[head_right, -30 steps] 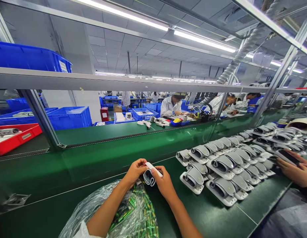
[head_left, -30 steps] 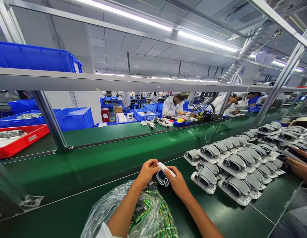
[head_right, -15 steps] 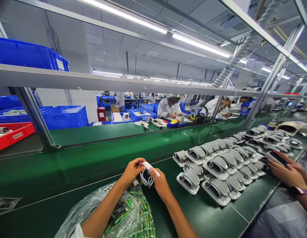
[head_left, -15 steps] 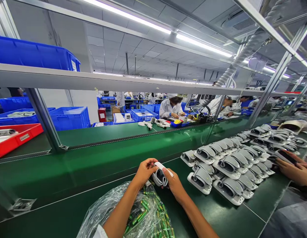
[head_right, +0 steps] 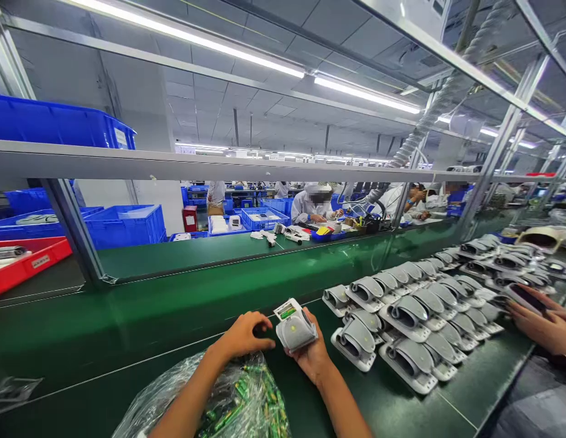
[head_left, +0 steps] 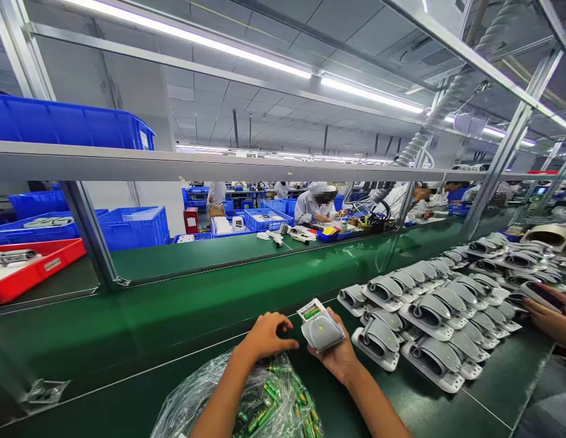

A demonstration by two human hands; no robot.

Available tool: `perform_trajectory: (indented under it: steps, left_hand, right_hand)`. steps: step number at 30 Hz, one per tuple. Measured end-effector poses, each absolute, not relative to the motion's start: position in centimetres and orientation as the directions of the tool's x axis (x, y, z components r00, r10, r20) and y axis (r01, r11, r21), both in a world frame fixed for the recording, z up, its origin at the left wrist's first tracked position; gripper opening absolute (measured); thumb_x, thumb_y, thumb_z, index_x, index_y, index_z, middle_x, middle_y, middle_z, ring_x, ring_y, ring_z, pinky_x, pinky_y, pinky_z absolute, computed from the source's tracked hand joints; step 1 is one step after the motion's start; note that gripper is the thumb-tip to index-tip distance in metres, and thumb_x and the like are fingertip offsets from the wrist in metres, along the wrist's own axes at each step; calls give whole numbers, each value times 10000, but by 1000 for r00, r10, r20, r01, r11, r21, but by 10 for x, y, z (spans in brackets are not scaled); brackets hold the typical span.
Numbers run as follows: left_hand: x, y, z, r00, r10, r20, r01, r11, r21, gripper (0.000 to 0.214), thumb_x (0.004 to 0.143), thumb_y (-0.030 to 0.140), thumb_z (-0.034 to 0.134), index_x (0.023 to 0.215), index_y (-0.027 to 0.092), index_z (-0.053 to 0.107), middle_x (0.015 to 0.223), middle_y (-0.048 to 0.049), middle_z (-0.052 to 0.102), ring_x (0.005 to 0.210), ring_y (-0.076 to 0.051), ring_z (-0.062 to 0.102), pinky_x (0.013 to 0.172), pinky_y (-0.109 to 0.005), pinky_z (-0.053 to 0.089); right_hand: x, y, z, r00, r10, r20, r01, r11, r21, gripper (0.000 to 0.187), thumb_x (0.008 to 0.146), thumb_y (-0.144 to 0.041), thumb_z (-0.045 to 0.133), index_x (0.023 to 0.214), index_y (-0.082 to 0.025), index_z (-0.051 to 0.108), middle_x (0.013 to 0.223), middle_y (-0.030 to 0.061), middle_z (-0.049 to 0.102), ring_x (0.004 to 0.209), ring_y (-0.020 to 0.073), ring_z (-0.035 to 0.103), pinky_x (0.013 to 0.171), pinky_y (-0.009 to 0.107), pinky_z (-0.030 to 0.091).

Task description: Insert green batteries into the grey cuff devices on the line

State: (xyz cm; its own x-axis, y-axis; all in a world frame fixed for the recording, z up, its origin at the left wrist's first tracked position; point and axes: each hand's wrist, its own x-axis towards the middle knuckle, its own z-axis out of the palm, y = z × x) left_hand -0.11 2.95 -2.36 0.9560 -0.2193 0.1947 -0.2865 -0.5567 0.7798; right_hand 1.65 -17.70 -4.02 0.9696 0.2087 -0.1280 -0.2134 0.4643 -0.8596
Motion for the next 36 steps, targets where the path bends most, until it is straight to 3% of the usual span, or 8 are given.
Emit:
perform_trajectory:
  steps: [3,10,14,17,19,25,30,36]
  left_hand:
    - [0,35,-24,965,-228,129,-252,-676,693,312,473,282,905,754,270,770,763,-40,648,778,-256,574,810,-370,435]
    - [10,23,-25,982,-122,147,-191,-678,710,273,413,41,793,456,224,595,493,6,447,562,-189,502,758,-405,487]
    - [9,15,-9,960,-51,275,-259,-530,807,77,627,198,749,692,214,710,689,-51,615,703,-222,585,825,-402,499]
    - [11,4,1,947,39,319,-293,-307,906,382,818,416,620,1105,188,724,936,-106,707,820,-236,663,805,-383,548]
    - [12,-4,2,950,70,304,-293,-132,947,542,823,533,599,1198,151,685,1043,-144,722,891,-258,706,808,-389,584]
    - [14,-21,-14,942,194,273,-301,130,945,503,671,520,798,985,131,745,973,-151,757,919,-283,724,861,-394,593]
    - [14,-23,-22,921,291,257,-315,173,933,431,657,481,809,911,144,723,936,-125,755,870,-244,716,815,-353,585]
    - [9,-23,-30,933,277,231,-259,68,964,303,660,382,799,832,134,767,865,-128,758,828,-267,719,786,-354,552]
  right_hand:
    - [17,-178,-40,916,299,-267,-400,639,-657,484,805,-709,581,859,-232,524,721,19,661,545,177,563,503,285,425]
    - [19,-176,-41,901,377,-216,-429,696,-575,422,850,-649,572,841,-231,517,650,-9,606,472,155,500,446,242,296]
    - [20,-174,-39,913,349,-213,-405,706,-580,406,838,-626,590,866,-224,540,660,5,635,470,168,545,434,238,284]
    - [21,-172,-37,913,339,-228,-405,679,-613,409,845,-617,586,925,-217,566,702,23,668,494,168,569,441,233,304]
    - [20,-170,-37,905,349,-244,-423,670,-610,400,847,-602,591,953,-217,574,711,24,672,502,165,567,448,232,310]
    - [13,-171,-37,892,353,-283,-452,681,-576,399,868,-610,555,981,-228,576,715,27,671,503,168,554,454,245,324]
    - [9,-170,-33,883,378,-280,-468,660,-587,313,936,-530,512,949,-222,566,695,18,672,496,168,563,445,245,342]
    - [7,-168,-31,888,353,-295,-460,664,-590,303,955,-515,495,965,-220,562,646,7,645,485,163,565,435,235,358]
